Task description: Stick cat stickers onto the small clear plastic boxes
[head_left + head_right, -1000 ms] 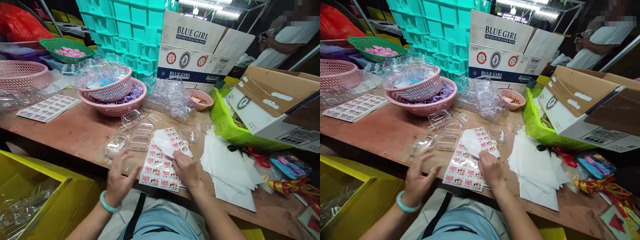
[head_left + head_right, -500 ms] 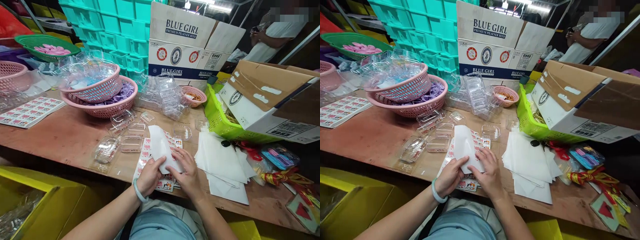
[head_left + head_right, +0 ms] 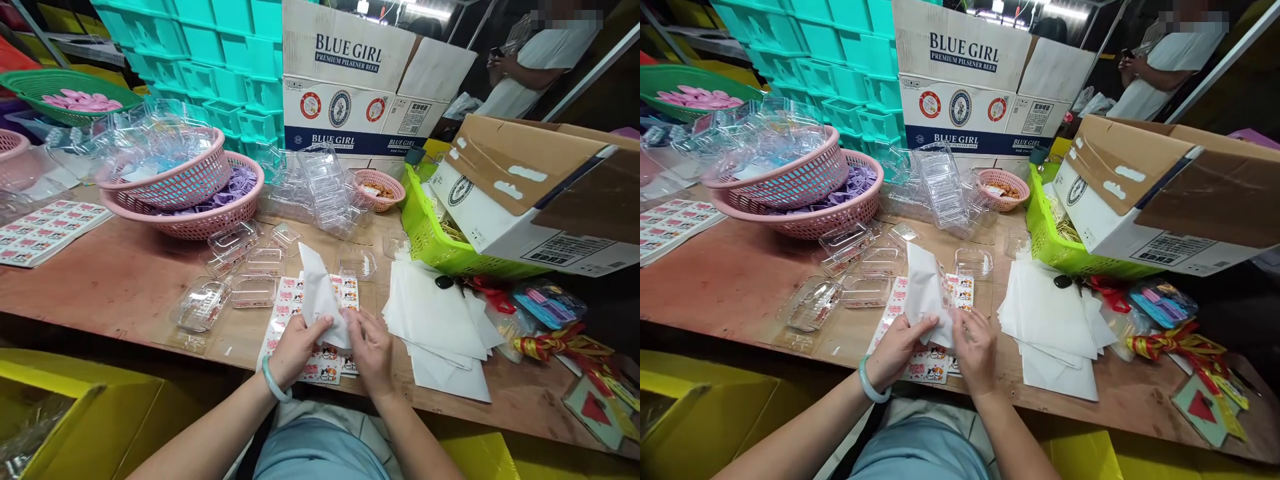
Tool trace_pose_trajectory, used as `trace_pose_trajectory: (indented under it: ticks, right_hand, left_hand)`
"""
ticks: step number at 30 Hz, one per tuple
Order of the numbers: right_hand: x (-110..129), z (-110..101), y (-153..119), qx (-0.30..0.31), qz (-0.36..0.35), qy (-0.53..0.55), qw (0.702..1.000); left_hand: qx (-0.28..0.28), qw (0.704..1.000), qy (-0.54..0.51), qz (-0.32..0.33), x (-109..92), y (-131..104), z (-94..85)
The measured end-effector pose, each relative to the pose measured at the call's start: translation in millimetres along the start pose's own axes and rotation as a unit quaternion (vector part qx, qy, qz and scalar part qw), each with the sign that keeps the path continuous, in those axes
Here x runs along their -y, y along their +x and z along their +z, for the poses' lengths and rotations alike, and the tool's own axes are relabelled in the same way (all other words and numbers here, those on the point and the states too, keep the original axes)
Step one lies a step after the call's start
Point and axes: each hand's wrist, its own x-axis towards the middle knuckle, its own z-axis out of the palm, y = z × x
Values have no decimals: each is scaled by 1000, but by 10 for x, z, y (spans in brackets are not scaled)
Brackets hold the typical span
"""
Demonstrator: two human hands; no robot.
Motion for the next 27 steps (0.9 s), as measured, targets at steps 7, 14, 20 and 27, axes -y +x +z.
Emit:
trace_pose_trajectory:
  ticks: [7,14,20,27]
  right_hand:
    - [-80,-255,239,-231,167,243,927]
    - [252,-126,59,-31,-164,-98,981]
    - [271,25,-22,69,-149,-77,983]
    - [122,-230,295,84,156,188,966]
  left_hand:
    - [-152,965,183,106,-60,-337,-376]
    - [-51,972,171,152,-114,-631,-162]
    - [8,989,-146,-21,-160,-112,146]
    - [71,996,-47,-12,-206,29,79]
